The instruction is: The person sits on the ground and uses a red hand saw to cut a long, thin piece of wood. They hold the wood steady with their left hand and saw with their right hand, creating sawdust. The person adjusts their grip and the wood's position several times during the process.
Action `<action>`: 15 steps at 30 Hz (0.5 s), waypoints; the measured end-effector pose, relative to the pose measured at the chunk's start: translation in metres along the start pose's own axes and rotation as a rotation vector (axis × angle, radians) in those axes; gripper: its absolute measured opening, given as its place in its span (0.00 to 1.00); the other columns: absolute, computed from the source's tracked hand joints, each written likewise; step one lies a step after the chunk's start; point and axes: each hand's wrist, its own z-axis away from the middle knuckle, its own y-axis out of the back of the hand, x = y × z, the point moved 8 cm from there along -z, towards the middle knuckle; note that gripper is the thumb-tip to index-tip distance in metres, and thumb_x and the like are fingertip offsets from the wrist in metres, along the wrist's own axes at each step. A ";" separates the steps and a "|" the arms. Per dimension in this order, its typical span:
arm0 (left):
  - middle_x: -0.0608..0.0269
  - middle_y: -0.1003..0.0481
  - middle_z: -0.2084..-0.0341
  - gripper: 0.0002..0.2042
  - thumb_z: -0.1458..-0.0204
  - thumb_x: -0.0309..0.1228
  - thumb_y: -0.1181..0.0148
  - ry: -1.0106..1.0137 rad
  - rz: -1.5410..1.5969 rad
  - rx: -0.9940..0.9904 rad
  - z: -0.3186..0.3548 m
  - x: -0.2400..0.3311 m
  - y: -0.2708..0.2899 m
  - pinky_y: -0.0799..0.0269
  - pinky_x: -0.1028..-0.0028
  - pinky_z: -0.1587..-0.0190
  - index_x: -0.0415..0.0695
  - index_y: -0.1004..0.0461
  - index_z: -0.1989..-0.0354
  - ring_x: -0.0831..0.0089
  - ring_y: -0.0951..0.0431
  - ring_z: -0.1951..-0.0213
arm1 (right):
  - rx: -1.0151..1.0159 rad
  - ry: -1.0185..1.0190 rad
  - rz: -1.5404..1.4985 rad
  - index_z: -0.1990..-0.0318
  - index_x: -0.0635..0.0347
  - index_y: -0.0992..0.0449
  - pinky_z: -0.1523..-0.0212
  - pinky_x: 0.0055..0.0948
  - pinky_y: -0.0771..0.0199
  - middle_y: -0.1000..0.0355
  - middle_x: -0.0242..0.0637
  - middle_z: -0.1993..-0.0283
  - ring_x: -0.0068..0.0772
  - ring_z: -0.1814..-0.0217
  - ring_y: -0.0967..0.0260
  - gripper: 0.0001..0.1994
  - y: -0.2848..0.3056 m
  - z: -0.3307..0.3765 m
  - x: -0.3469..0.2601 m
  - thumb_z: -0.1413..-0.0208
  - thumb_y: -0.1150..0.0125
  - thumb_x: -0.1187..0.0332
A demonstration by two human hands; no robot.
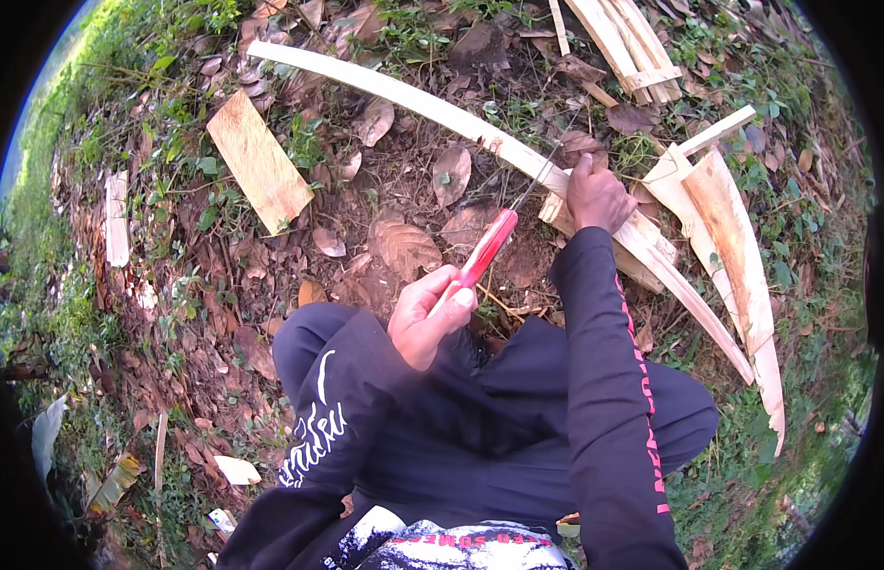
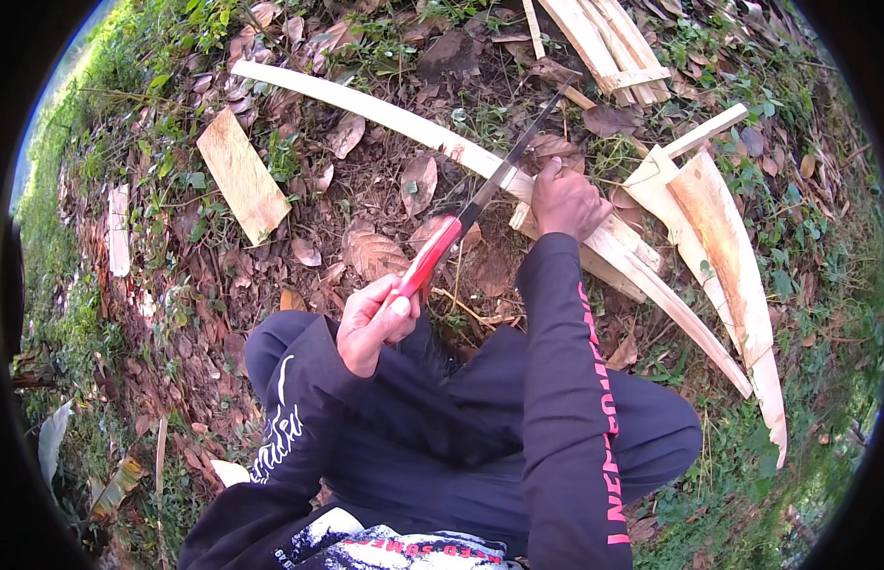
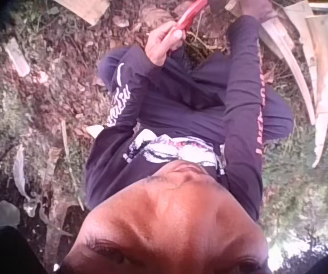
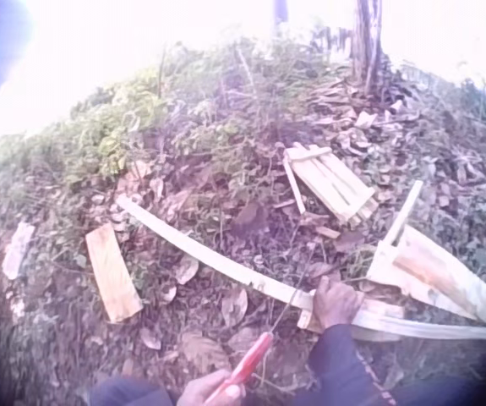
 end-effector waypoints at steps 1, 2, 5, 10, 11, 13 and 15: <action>0.75 0.39 0.78 0.13 0.42 0.39 0.46 -0.008 -0.009 0.005 0.000 0.002 -0.003 0.51 0.83 0.75 0.40 0.32 0.65 0.87 0.44 0.78 | -0.006 -0.002 -0.008 0.68 0.58 0.17 0.51 0.36 0.44 0.22 0.49 0.64 0.44 0.58 0.27 0.25 -0.001 0.000 0.000 0.44 0.57 0.49; 0.74 0.39 0.78 0.13 0.41 0.40 0.47 -0.017 -0.019 0.009 0.000 0.004 -0.004 0.52 0.82 0.75 0.40 0.32 0.65 0.87 0.45 0.79 | -0.011 -0.004 -0.016 0.68 0.58 0.17 0.50 0.36 0.44 0.22 0.49 0.64 0.43 0.58 0.27 0.25 -0.002 0.000 0.001 0.44 0.58 0.49; 0.75 0.38 0.78 0.11 0.40 0.37 0.48 -0.007 -0.004 -0.045 0.000 0.002 -0.004 0.49 0.82 0.74 0.40 0.32 0.65 0.87 0.43 0.76 | -0.025 0.003 0.014 0.66 0.56 0.17 0.51 0.36 0.45 0.22 0.48 0.64 0.42 0.58 0.26 0.25 -0.003 -0.001 -0.001 0.43 0.59 0.49; 0.72 0.38 0.80 0.16 0.38 0.41 0.55 0.006 -0.117 -0.012 0.006 -0.012 -0.004 0.47 0.81 0.74 0.39 0.32 0.66 0.84 0.42 0.78 | -0.079 -0.024 0.022 0.65 0.59 0.17 0.51 0.36 0.45 0.22 0.49 0.64 0.41 0.59 0.26 0.26 -0.009 -0.004 0.003 0.43 0.59 0.49; 0.71 0.38 0.81 0.18 0.37 0.43 0.57 0.011 -0.165 -0.007 0.009 -0.016 -0.004 0.47 0.81 0.74 0.39 0.32 0.66 0.83 0.41 0.79 | -0.092 -0.033 0.026 0.65 0.59 0.17 0.51 0.36 0.45 0.22 0.50 0.64 0.42 0.59 0.26 0.26 -0.009 -0.005 0.003 0.43 0.59 0.49; 0.70 0.38 0.82 0.18 0.37 0.43 0.59 0.056 -0.180 -0.037 0.024 -0.020 -0.010 0.46 0.80 0.73 0.39 0.32 0.67 0.83 0.40 0.79 | -0.073 -0.020 0.020 0.66 0.61 0.18 0.52 0.36 0.45 0.22 0.51 0.65 0.42 0.60 0.26 0.27 -0.007 -0.003 0.001 0.43 0.59 0.49; 0.69 0.37 0.83 0.19 0.36 0.42 0.59 0.105 -0.177 -0.017 0.031 -0.028 -0.008 0.47 0.80 0.75 0.39 0.32 0.72 0.83 0.40 0.81 | -0.034 0.021 0.017 0.68 0.61 0.18 0.52 0.36 0.44 0.22 0.50 0.67 0.43 0.62 0.25 0.27 -0.006 -0.002 -0.002 0.43 0.59 0.49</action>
